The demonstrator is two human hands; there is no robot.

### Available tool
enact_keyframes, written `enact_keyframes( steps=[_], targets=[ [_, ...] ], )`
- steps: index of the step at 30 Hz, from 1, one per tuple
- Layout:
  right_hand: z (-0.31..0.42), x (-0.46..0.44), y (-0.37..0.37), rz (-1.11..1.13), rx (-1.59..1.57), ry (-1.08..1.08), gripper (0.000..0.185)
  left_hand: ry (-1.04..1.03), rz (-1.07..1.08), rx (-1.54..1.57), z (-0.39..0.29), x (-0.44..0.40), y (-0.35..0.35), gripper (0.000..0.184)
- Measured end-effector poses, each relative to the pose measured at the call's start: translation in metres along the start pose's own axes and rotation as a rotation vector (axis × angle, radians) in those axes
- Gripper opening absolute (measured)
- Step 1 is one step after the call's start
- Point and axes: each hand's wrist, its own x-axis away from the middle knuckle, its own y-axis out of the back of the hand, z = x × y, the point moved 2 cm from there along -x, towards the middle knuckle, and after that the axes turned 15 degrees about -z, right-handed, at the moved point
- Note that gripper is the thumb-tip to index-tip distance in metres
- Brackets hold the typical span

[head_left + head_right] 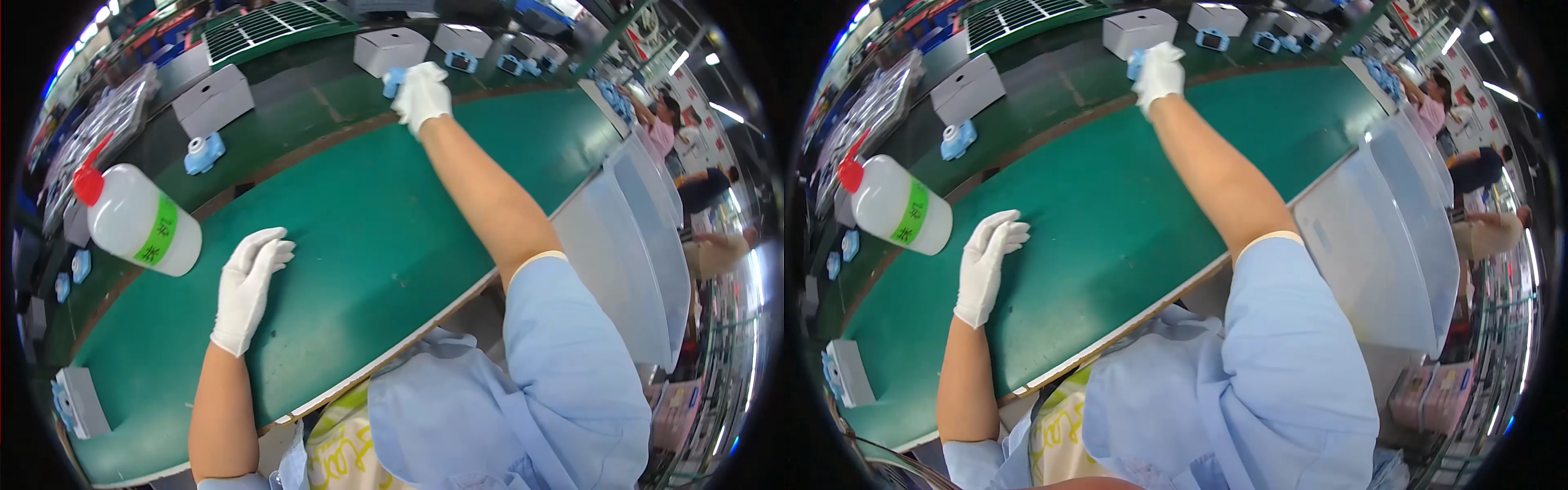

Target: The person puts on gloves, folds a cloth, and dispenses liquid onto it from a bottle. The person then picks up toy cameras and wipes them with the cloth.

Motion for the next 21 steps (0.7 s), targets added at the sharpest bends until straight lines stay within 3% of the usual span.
enact_keyframes(
  steps=[2, 3, 6, 8, 9, 10, 12, 15, 18, 19, 21],
  targets=[
    [0.004, -0.053, -0.003, -0.255, 0.184, 0.514, 0.058, 0.040, -0.004, 0.057, 0.004, -0.002, -0.005, 0.027],
    [0.006, -0.076, -0.006, -0.237, 0.283, 0.739, 0.059, 0.022, 0.007, 0.033, 0.004, -0.002, -0.007, 0.028],
    [0.018, -0.084, -0.016, -0.162, 0.731, 0.971, 0.049, 0.008, 0.025, 0.019, 0.005, -0.002, -0.008, 0.028],
    [-0.018, -0.108, -0.028, 0.234, 1.024, 0.855, 0.042, 0.002, 0.033, 0.027, 0.009, -0.004, -0.009, 0.028],
    [-0.047, -0.120, -0.034, 0.210, 0.991, 1.112, 0.036, 0.007, 0.037, 0.029, 0.008, -0.005, -0.011, 0.028],
    [-0.026, -0.081, -0.037, 0.275, 1.177, 0.951, 0.039, 0.012, 0.040, 0.024, 0.008, -0.005, -0.012, 0.028],
    [-0.026, -0.068, -0.038, 0.203, 1.306, 1.111, 0.042, 0.021, 0.049, 0.018, 0.009, -0.007, -0.015, 0.028],
    [-0.025, -0.075, -0.034, 0.195, 1.198, 1.199, 0.041, 0.022, 0.040, 0.060, 0.010, -0.006, -0.018, 0.026],
    [-0.023, -0.076, -0.036, 0.354, 0.938, 0.763, 0.041, 0.010, 0.045, 0.088, 0.012, -0.014, -0.021, 0.026],
    [-0.025, -0.062, -0.038, 0.433, 0.750, 0.500, 0.031, 0.023, 0.049, 0.089, 0.008, -0.013, -0.023, 0.025],
    [-0.029, -0.025, -0.040, 0.653, 0.227, 0.031, 0.029, 0.033, 0.071, 0.081, 0.009, -0.012, -0.021, 0.030]
  ],
)
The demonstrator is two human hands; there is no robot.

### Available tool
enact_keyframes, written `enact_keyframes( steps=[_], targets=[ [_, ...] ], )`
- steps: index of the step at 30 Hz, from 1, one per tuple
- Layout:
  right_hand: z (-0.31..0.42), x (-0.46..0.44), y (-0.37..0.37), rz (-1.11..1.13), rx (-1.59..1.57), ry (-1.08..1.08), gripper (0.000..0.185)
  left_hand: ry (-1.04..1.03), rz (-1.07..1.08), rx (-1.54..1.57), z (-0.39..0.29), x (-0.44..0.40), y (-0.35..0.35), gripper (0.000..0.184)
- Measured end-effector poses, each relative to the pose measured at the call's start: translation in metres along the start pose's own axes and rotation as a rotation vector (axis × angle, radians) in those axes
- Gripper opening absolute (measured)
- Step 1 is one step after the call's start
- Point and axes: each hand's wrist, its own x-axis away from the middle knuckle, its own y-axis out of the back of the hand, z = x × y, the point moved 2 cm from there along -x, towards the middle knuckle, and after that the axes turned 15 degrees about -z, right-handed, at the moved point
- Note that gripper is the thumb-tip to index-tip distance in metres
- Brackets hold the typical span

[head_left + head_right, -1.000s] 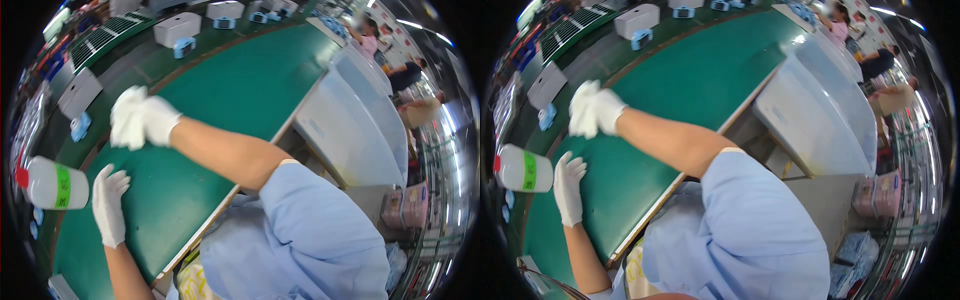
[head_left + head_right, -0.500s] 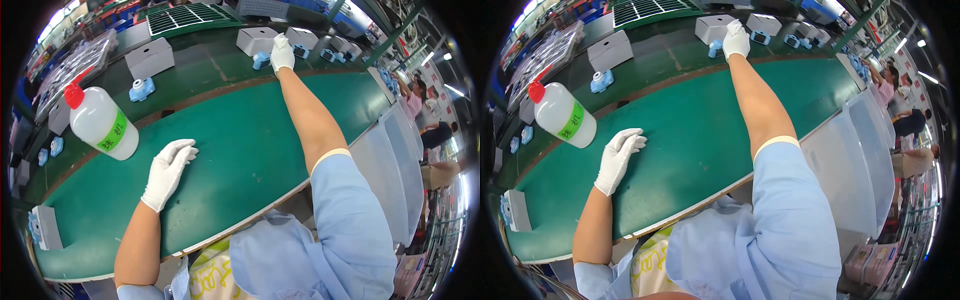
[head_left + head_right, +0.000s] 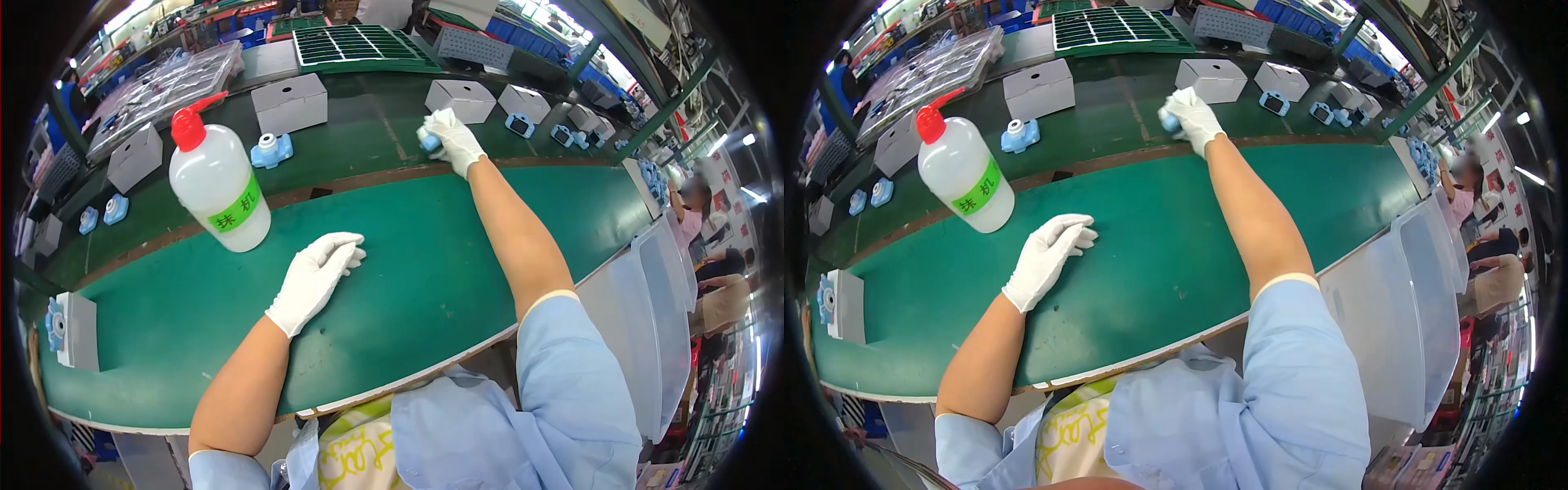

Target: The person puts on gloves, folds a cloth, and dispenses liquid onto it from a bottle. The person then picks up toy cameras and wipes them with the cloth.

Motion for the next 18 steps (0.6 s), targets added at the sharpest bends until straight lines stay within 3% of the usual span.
enact_keyframes(
  steps=[1, 3, 4, 5, 6, 7, 8, 9, 10, 11, 12, 13, 14, 15, 16, 17, 18],
  targets=[
    [0.008, 0.024, -0.015, 0.089, -0.114, -0.055, 0.024, 0.005, -0.026, 0.056, -0.001, 0.001, 0.001, 0.035],
    [0.030, 0.093, -0.060, 0.308, 0.012, 0.087, 0.016, 0.010, -0.070, 0.169, -0.006, 0.001, -0.001, 0.043],
    [0.041, 0.128, -0.082, 0.438, 0.226, 0.333, 0.015, 0.175, -0.100, 0.327, -0.013, 0.000, -0.005, 0.057],
    [0.050, 0.162, -0.102, 0.551, 0.545, 0.770, 0.016, 0.375, -0.064, 0.608, -0.023, 0.005, -0.008, 0.065],
    [0.052, 0.192, -0.121, 0.583, 0.684, 0.982, 0.018, 0.378, -0.012, 0.745, -0.028, 0.009, -0.011, 0.067],
    [0.034, 0.219, -0.144, 0.539, 0.618, 0.872, 0.020, 0.374, 0.044, 0.882, -0.030, 0.011, -0.013, 0.069],
    [0.023, 0.236, -0.151, 0.380, 0.677, 1.125, 0.018, 0.354, -0.031, 0.969, -0.012, 0.009, -0.011, 0.062],
    [0.031, 0.255, -0.154, 0.375, 0.861, 0.934, 0.024, 0.281, 0.133, 1.156, 0.013, -0.001, -0.003, 0.056],
    [0.021, 0.269, -0.150, 0.326, 0.753, 1.191, 0.028, 0.201, 0.299, 1.341, 0.043, -0.012, 0.009, 0.051],
    [0.013, 0.278, -0.145, 0.272, 0.632, 1.445, 0.032, 0.055, 0.285, 1.202, 0.048, -0.014, 0.013, 0.049],
    [0.016, 0.274, -0.143, 0.340, 0.700, 1.427, 0.045, -0.087, 0.143, 0.898, 0.043, -0.010, 0.009, 0.046],
    [0.026, 0.267, -0.144, 0.380, 0.733, 1.353, 0.035, -0.202, -0.014, 0.544, 0.037, -0.004, 0.006, 0.043],
    [0.037, 0.256, -0.140, 0.394, 0.824, 1.274, 0.039, -0.180, -0.123, 0.354, 0.031, 0.001, 0.000, 0.040],
    [0.045, 0.246, -0.136, 0.409, 0.915, 1.196, 0.044, 0.037, -0.149, 0.461, 0.018, 0.002, -0.007, 0.041],
    [0.026, 0.234, -0.127, 0.082, 0.626, 1.200, 0.034, 0.263, -0.206, 0.597, 0.006, 0.004, -0.014, 0.041],
    [0.019, 0.231, -0.127, 0.118, 0.558, 1.184, 0.031, 0.473, -0.294, 0.733, -0.006, 0.007, -0.021, 0.042],
    [0.023, 0.231, -0.127, 0.146, 0.491, 1.162, 0.029, 0.435, -0.340, 0.669, -0.005, 0.007, -0.024, 0.038]
  ],
)
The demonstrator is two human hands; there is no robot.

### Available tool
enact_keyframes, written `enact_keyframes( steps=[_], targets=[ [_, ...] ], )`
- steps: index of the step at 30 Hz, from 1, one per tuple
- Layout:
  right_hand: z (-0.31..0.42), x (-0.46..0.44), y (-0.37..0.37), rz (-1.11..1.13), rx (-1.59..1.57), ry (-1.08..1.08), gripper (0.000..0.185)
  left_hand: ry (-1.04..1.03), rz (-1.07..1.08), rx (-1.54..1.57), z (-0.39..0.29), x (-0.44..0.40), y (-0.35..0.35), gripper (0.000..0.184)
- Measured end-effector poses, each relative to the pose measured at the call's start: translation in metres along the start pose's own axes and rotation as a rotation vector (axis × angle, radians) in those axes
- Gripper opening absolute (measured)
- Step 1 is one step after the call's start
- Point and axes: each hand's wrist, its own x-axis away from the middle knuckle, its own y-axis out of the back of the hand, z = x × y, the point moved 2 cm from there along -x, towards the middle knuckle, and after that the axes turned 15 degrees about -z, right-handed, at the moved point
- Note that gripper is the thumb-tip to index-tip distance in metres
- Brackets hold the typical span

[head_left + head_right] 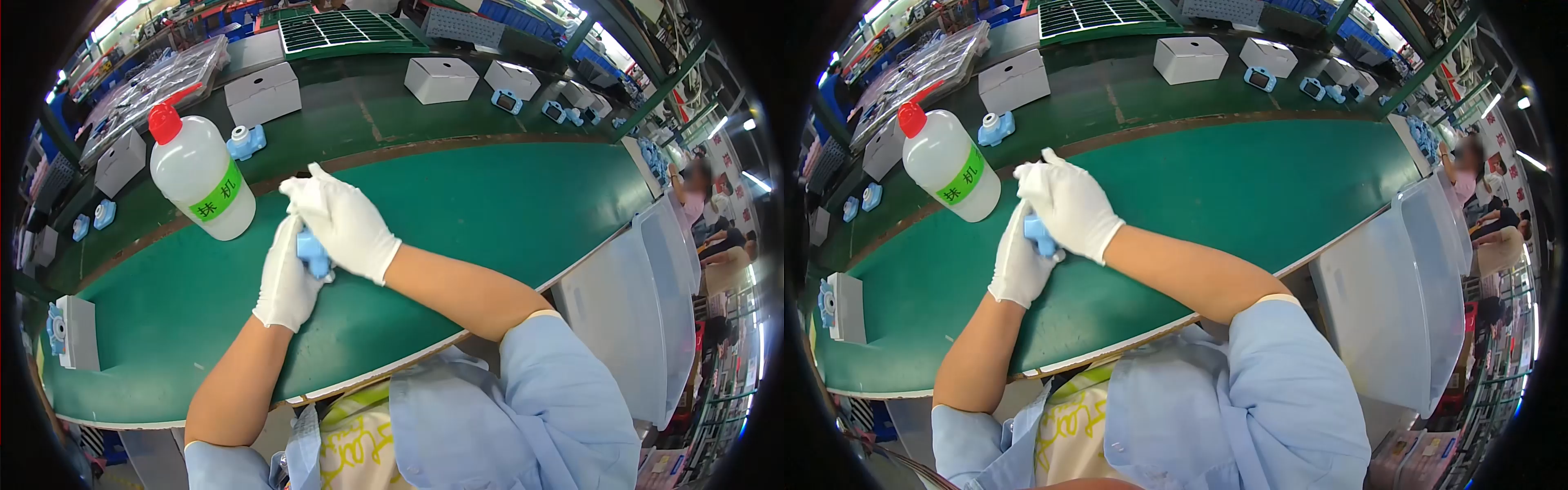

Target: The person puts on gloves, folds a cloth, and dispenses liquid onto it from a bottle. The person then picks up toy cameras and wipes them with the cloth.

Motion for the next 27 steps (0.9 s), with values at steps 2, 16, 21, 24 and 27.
enact_keyframes(
  steps=[2, 16, 21, 24, 27],
  targets=[
    [0.016, 0.000, 0.008, 0.231, 0.015, 0.063, 0.024, -0.343, 0.103, -0.085, 0.006, -0.004, 0.003, 0.035],
    [0.002, 0.013, 0.014, -0.231, -0.389, -0.067, 0.031, -0.041, 0.156, 0.258, 0.004, 0.022, -0.025, 0.046],
    [-0.002, 0.011, 0.023, 0.054, -0.255, -0.314, 0.025, 0.004, 0.282, 0.101, 0.014, 0.011, -0.015, 0.065],
    [-0.012, 0.020, 0.026, -0.019, -0.604, -0.974, 0.029, 0.058, 0.195, 0.002, 0.013, 0.020, -0.029, 0.094],
    [-0.039, 0.026, 0.028, 0.059, -0.622, -1.159, 0.027, -0.023, 0.173, -0.288, 0.009, 0.020, -0.032, 0.082]
  ],
)
